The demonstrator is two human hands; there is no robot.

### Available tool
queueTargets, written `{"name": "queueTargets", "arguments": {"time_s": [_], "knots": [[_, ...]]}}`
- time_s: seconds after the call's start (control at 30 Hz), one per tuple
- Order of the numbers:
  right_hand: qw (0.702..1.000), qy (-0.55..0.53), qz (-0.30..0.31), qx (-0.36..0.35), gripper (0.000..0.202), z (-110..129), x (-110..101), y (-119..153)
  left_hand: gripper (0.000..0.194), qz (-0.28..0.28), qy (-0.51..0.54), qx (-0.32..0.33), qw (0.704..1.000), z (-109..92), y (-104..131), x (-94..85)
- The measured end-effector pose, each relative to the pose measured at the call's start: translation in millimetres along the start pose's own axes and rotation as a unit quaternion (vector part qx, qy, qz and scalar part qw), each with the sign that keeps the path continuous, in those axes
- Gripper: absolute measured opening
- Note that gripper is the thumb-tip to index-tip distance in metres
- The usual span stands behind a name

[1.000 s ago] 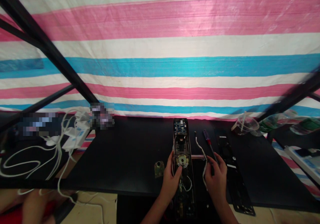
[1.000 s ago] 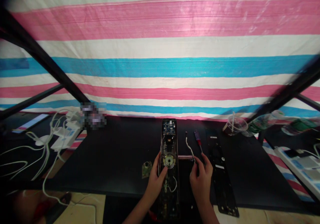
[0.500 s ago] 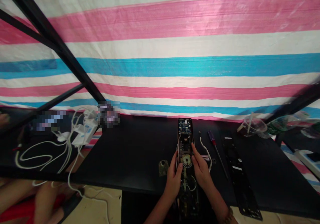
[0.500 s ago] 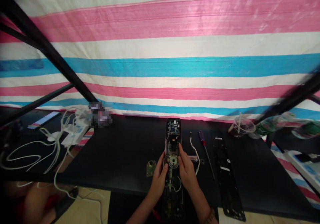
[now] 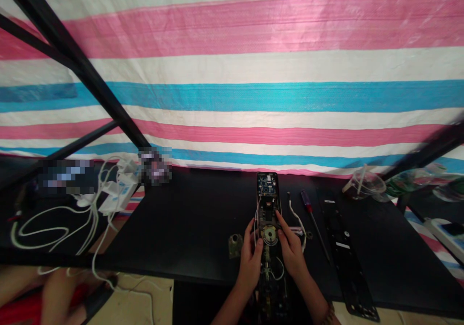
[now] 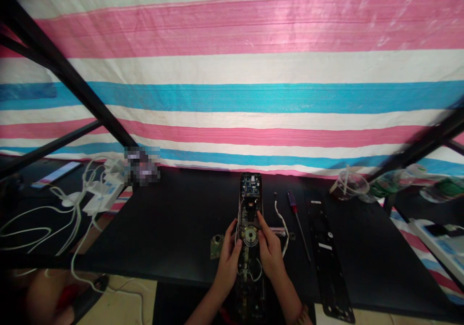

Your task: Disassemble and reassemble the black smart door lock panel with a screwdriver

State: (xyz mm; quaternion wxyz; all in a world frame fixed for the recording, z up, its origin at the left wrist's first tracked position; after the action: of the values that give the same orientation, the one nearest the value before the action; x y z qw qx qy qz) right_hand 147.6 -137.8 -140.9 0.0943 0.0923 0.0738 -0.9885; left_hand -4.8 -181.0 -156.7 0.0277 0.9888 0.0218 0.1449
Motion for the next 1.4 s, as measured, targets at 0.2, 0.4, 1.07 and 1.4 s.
{"name": "queueTargets", "arguments": {"time_s": [0.2,0.4,1.07,1.4], "knots": [[0.999,-0.041,-0.025,0.002,0.049,4.7,1.3,-2.2,0.062,0.008,0.009,-0.003,1.000,-3.8,0.9,2.4],[0.996,-0.077,-0.026,0.025,0.052,6.7,2.3,-9.5,0.061,0.010,0.013,0.000,1.000,-6.8,-0.6,1.6],[0.993,-0.065,-0.067,0.078,0.047,-2.7,-4.3,-39.2,0.063,-0.031,-0.030,-0.022,0.999,1.8,-1.1,-11.0],[0.989,-0.044,-0.081,0.115,0.045,-0.8,-10.1,-50.9,0.072,-0.041,0.022,-0.023,0.999,11.5,-5.9,-12.9]]}}
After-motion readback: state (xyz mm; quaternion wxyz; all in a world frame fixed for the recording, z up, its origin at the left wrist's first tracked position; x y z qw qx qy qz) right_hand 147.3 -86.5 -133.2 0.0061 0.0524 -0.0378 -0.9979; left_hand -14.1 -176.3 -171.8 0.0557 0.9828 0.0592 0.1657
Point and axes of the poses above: each hand's wrist, its own y-axis away from the middle knuckle, its own x-axis out of the palm, z = x × y, the point moved 8 cm from there along -y, towards the middle knuckle, and after that the axes turned 8 degrees about z, right-handed, at the moved point
